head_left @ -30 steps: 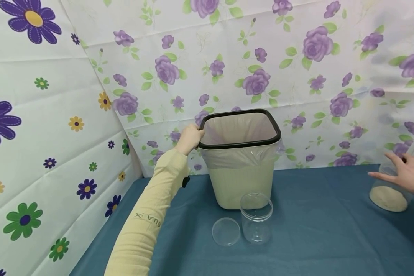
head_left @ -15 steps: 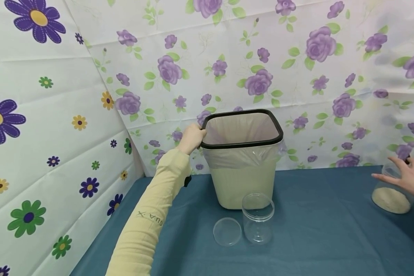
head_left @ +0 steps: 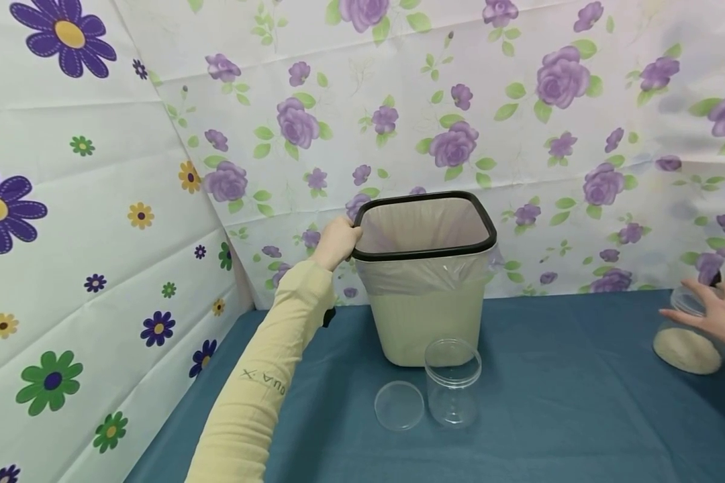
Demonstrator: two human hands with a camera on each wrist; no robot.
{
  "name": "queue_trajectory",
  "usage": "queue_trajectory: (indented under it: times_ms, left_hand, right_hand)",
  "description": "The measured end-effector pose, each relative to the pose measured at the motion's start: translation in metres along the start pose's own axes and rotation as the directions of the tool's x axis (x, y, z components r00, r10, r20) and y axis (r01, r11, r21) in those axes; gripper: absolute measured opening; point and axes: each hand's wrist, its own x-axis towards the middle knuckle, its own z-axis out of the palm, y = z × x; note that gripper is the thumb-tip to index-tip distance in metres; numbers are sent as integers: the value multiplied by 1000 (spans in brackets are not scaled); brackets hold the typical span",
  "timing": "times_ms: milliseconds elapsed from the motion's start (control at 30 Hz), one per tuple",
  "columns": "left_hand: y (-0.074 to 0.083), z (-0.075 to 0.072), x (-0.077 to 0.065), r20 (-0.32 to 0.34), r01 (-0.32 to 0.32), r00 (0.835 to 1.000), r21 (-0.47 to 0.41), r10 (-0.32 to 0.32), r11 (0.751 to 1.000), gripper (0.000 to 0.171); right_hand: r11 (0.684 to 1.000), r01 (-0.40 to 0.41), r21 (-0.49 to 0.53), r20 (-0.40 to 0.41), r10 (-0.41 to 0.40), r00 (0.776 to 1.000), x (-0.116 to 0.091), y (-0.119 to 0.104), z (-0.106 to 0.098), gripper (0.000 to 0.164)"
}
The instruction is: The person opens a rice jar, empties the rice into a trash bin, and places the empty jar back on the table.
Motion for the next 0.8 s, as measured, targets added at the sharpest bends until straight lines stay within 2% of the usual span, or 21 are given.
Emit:
queue_trajectory:
  times_ms: [267,533,800]
  left_hand:
    - [0,0,1,-6,9,1000,27,-9,1000,34]
    - [-2,0,1,7,18,1000,20,-18,1000,33]
    - [-2,0,1,5,11,1000,7,-11,1000,34]
  right_hand:
    - [1000,-4,-19,-55,3,998,8,10,9,100]
    - [998,18,-67,-98,-25,995,5,2,7,76]
    - [983,97,-158,-183,-126,975,3,3,7,80]
